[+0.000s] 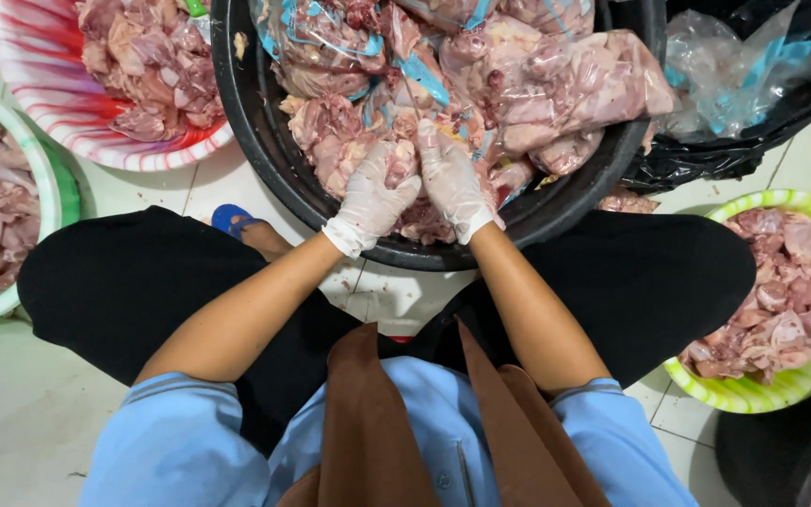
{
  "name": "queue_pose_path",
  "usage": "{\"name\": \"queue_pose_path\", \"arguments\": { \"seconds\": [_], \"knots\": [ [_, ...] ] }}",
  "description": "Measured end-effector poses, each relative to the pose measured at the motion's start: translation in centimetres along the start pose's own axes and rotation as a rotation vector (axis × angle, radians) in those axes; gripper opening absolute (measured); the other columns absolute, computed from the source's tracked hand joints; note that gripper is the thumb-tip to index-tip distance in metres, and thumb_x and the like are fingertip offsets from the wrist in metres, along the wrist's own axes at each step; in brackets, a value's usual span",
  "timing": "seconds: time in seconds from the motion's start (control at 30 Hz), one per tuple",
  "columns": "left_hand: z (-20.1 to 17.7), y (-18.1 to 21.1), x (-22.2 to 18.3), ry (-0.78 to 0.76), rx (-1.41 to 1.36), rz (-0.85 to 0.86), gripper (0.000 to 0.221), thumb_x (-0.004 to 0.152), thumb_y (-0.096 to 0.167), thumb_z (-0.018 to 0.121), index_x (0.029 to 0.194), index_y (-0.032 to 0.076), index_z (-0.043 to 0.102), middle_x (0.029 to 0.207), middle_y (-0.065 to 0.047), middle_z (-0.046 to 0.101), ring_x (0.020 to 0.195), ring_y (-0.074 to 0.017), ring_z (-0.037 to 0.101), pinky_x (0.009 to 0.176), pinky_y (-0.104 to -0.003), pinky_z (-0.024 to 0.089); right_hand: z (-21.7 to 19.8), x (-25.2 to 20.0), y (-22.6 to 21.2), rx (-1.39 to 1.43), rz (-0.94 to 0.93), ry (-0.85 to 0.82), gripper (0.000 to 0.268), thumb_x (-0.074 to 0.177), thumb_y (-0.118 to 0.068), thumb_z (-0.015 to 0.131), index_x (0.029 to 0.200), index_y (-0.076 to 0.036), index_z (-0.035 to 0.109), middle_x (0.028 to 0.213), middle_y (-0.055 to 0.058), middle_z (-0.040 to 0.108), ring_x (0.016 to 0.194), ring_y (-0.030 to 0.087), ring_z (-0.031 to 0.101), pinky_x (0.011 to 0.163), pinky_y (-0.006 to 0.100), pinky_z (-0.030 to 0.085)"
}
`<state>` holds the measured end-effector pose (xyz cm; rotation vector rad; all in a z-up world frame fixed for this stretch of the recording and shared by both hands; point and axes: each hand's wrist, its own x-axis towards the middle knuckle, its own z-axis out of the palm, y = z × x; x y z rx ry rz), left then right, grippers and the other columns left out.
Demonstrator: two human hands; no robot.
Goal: Cutting and sorting raw chicken meat from a large basin into smaller containers for processing.
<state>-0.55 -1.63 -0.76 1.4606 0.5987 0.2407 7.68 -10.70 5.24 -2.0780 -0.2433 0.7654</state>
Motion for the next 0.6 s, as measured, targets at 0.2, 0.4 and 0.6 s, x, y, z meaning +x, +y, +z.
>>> {"name": "queue_pose_path", "arguments": {
  "seconds": [0.2,0.4,0.6],
  "knots": [
    [-0.1,0.1,0.2,0.047,-0.01,-0.164,0.051,0.067,0.002,0.078,0.112,0.014,0.057,0.088,-0.002,0.063,0.072,-0.0066,0.061,0.067,-0.018,0.059,0.9,2.3,2.3,-0.037,0.147,0.035,0.072,0.083,-0.076,0.034,0.116,-0.019,0.062,0.117,0.009,0.062,0.123,0.025,0.046,0.111,0.046,0.023],
    [-2.5,11.9,-4.1,-0.049,0.284,-0.122,0.041,0.058,0.026,0.084,0.094,0.025,0.067,0.068,0.005,0.053,0.063,-0.0048,0.054,0.053,-0.022,0.054,-4.7,1.2,0.4,-0.082,0.058,0.214,0.069,0.09,-0.067,0.033,0.116,-0.008,0.059,0.113,0.019,0.062,0.12,0.03,0.048,0.107,0.044,0.031],
    [-3.6,9.5,-2.4,-0.017,-0.091,-0.192,0.047,0.065,0.001,0.067,0.107,0.017,0.057,0.077,-0.001,0.055,0.068,-0.0069,0.055,0.058,-0.02,0.052,-1.3,-1.6,0.1,0.284,0.201,-0.058,0.083,0.083,-0.074,0.039,0.143,-0.02,0.022,0.078,0.007,0.062,0.062,0.017,0.066,0.047,0.026,0.059]
  ]
}}
